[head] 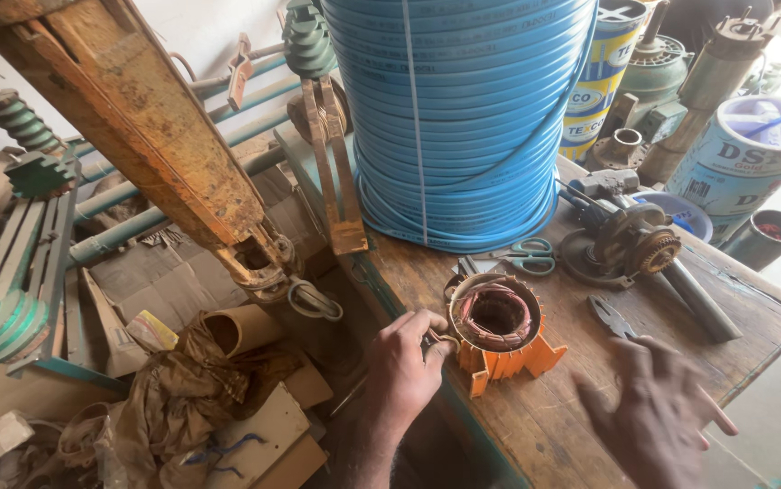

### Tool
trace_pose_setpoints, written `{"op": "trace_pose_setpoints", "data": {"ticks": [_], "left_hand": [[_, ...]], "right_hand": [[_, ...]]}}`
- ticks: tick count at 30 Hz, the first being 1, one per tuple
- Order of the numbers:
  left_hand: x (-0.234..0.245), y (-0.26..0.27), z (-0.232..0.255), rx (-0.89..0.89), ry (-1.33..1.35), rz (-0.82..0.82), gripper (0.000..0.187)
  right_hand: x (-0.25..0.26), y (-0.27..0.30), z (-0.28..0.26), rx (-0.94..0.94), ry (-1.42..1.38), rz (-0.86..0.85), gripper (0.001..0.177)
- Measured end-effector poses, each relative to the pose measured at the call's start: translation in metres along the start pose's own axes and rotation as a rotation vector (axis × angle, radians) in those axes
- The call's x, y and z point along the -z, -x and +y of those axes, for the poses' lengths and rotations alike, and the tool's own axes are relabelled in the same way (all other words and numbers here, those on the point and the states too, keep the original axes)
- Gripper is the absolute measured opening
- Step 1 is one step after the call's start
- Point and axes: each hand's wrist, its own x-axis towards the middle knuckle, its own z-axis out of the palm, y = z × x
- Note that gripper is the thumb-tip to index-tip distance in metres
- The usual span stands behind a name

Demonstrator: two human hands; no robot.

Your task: The person holds a cylindrical copper-wound electrical component, likely a motor stator, and uses pliers to strip and adjust the copper wires. The person rotates the component to access different wire ends, pulling and twisting them with the pliers.

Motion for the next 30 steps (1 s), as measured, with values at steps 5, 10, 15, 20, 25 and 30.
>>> {"op": "trace_pose_setpoints", "data": {"ticks": [5, 10, 15, 20, 25, 30], "left_hand": [[-0.021, -0.004, -0.033, 0.176, 0.256, -0.093, 0.017], [-0.049, 0.015, -0.064, 0.562, 0.966, -0.249, 0.029], [-0.037, 0.006, -0.062, 0.153, 0.251, -0.059, 0.028], [-0.017, -0.008, -0.015, -0.089, 0.107, 0.119, 0.044], [-0.002, -0.029, 0.006, -0.122, -0.026, 0.056, 0.027], [-0.003, -0.034, 0.000, -0.350, -0.134, -0.029, 0.009]], "right_hand": [[-0.011, -0.004, 0.043, -0.127, 0.112, -0.150, 0.073], [0.001, -0.012, 0.055, -0.233, 0.245, -0.276, 0.073], [0.009, -0.009, 0.045, -0.243, 0.278, -0.338, 0.060], [0.019, -0.021, 0.058, -0.290, 0.190, -0.346, 0.063], [-0.004, -0.004, 0.052, -0.401, -0.983, -0.049, 0.066], [-0.042, 0.055, 0.009, -0.441, -2.088, -0.606, 0.071]]}}
